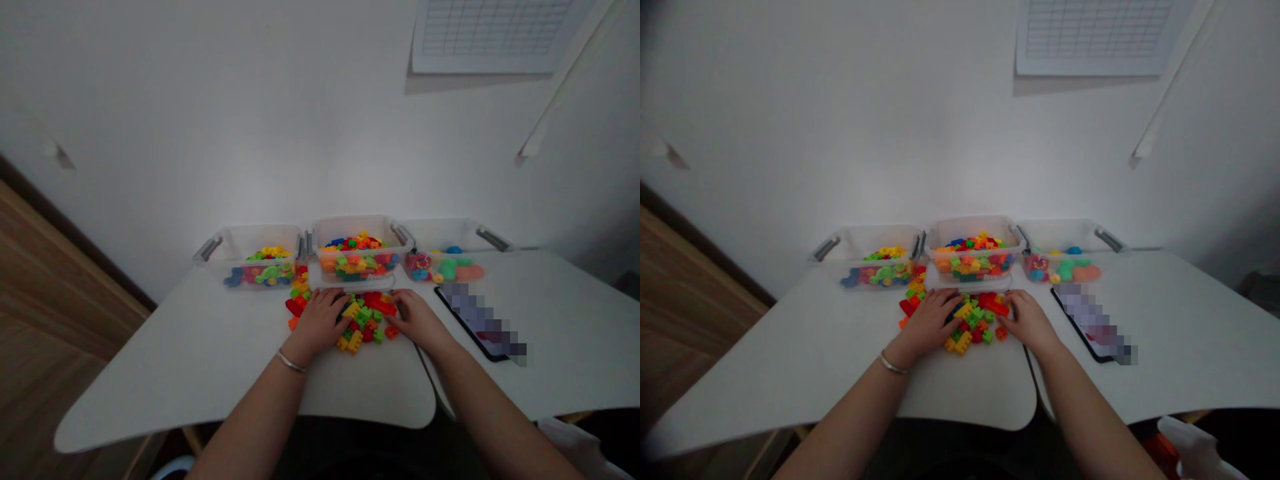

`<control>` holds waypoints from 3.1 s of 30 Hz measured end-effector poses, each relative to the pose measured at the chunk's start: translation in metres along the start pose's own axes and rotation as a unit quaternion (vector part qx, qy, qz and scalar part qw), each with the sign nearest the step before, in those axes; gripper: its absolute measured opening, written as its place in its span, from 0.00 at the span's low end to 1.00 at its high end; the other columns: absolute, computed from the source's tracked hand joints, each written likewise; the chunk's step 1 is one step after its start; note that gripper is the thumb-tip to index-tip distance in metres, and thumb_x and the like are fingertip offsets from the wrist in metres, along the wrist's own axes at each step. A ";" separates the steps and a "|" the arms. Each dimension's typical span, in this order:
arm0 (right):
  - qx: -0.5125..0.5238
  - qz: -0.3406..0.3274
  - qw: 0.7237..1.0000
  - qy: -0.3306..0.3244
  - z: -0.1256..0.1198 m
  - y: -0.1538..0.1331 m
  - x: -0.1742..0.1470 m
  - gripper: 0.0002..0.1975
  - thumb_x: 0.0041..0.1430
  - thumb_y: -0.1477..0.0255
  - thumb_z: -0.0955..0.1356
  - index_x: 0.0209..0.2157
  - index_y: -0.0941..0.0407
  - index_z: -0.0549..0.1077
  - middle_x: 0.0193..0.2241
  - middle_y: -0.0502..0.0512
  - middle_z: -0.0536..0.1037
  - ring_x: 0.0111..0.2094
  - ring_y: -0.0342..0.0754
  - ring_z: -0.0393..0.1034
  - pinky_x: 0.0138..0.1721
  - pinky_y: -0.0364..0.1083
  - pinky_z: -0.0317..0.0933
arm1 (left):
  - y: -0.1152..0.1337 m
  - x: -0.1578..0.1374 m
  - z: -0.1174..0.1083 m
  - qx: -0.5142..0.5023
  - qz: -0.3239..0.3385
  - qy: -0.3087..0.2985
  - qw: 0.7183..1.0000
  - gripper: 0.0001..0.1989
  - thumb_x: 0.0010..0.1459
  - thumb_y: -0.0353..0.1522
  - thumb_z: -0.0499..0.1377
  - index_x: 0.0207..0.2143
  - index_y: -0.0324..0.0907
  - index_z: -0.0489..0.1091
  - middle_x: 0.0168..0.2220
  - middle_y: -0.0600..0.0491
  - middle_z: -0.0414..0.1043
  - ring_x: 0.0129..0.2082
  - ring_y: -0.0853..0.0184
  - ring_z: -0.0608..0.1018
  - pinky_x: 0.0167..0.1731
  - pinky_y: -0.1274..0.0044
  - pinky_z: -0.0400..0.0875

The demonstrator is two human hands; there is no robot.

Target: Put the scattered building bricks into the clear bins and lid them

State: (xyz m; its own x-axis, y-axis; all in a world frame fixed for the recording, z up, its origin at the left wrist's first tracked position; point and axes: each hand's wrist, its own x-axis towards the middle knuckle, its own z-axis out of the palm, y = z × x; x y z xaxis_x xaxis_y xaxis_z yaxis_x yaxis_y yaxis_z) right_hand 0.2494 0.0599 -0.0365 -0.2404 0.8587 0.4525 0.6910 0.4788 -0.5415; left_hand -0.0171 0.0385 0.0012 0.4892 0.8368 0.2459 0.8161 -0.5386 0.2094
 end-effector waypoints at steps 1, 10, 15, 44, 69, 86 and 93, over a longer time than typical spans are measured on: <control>-0.003 -0.001 1.000 0.001 0.000 0.000 0.000 0.09 0.48 0.70 0.71 0.31 0.53 0.68 0.41 0.58 0.76 0.46 0.56 0.71 0.50 0.56 0.64 | 0.000 0.000 0.000 0.000 -0.001 0.000 1.000 0.24 0.64 0.39 0.55 0.61 0.46 0.64 0.62 0.48 0.64 0.62 0.56 0.64 0.65 0.58 0.52; -0.013 0.002 1.000 0.010 0.007 0.003 -0.001 0.07 0.50 0.70 0.69 0.33 0.53 0.69 0.41 0.60 0.77 0.45 0.56 0.72 0.49 0.55 0.65 | 0.000 0.000 0.000 -0.002 0.000 0.000 1.000 0.24 0.63 0.39 0.55 0.60 0.45 0.64 0.62 0.48 0.64 0.62 0.56 0.64 0.65 0.58 0.52; -0.020 0.025 0.999 0.041 0.007 0.004 0.001 0.07 0.46 0.69 0.69 0.29 0.53 0.69 0.41 0.61 0.78 0.44 0.58 0.72 0.48 0.58 0.64 | 0.000 0.001 0.001 -0.002 -0.004 0.000 1.000 0.24 0.63 0.39 0.55 0.61 0.46 0.64 0.62 0.48 0.64 0.62 0.56 0.64 0.65 0.57 0.52; 0.059 0.019 0.994 0.088 -0.006 -0.017 0.014 0.11 0.52 0.62 0.70 0.34 0.53 0.73 0.30 0.55 0.76 0.33 0.52 0.69 0.37 0.51 0.65 | 0.002 0.002 -0.002 -0.008 -0.010 -0.010 1.000 0.24 0.63 0.38 0.55 0.61 0.46 0.63 0.62 0.47 0.63 0.62 0.56 0.64 0.65 0.57 0.51; 0.308 0.099 0.896 0.304 -0.024 -0.027 0.041 0.18 0.46 0.57 0.74 0.26 0.53 0.66 0.32 0.54 0.77 0.32 0.48 0.72 0.35 0.50 0.69 | 0.000 0.001 -0.001 0.002 -0.003 -0.007 1.000 0.24 0.63 0.39 0.55 0.61 0.45 0.64 0.62 0.47 0.63 0.62 0.56 0.64 0.65 0.58 0.52; -0.283 0.121 0.942 0.132 -0.057 -0.036 0.162 0.10 0.50 0.62 0.70 0.26 0.54 0.79 0.24 0.58 0.77 0.35 0.57 0.69 0.40 0.55 0.60 | -0.001 0.000 0.000 -0.002 -0.007 -0.008 1.000 0.24 0.64 0.39 0.55 0.61 0.46 0.63 0.62 0.47 0.63 0.63 0.56 0.64 0.65 0.56 0.51; -0.174 0.072 0.967 0.173 -0.068 -0.048 0.144 0.13 0.55 0.63 0.66 0.32 0.55 0.79 0.31 0.59 0.80 0.37 0.55 0.70 0.42 0.54 0.61 | -0.002 0.000 0.000 0.000 -0.005 -0.009 1.000 0.24 0.64 0.40 0.55 0.62 0.45 0.63 0.62 0.46 0.63 0.63 0.55 0.64 0.65 0.56 0.52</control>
State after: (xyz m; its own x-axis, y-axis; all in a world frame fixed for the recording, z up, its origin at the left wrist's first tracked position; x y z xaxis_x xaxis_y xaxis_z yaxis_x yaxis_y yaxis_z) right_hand 0.2279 0.1488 0.1027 0.0758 0.7700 0.6335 0.9020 0.2178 -0.3727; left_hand -0.0184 0.0395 0.0012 0.4869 0.8436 0.2266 0.8208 -0.5306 0.2115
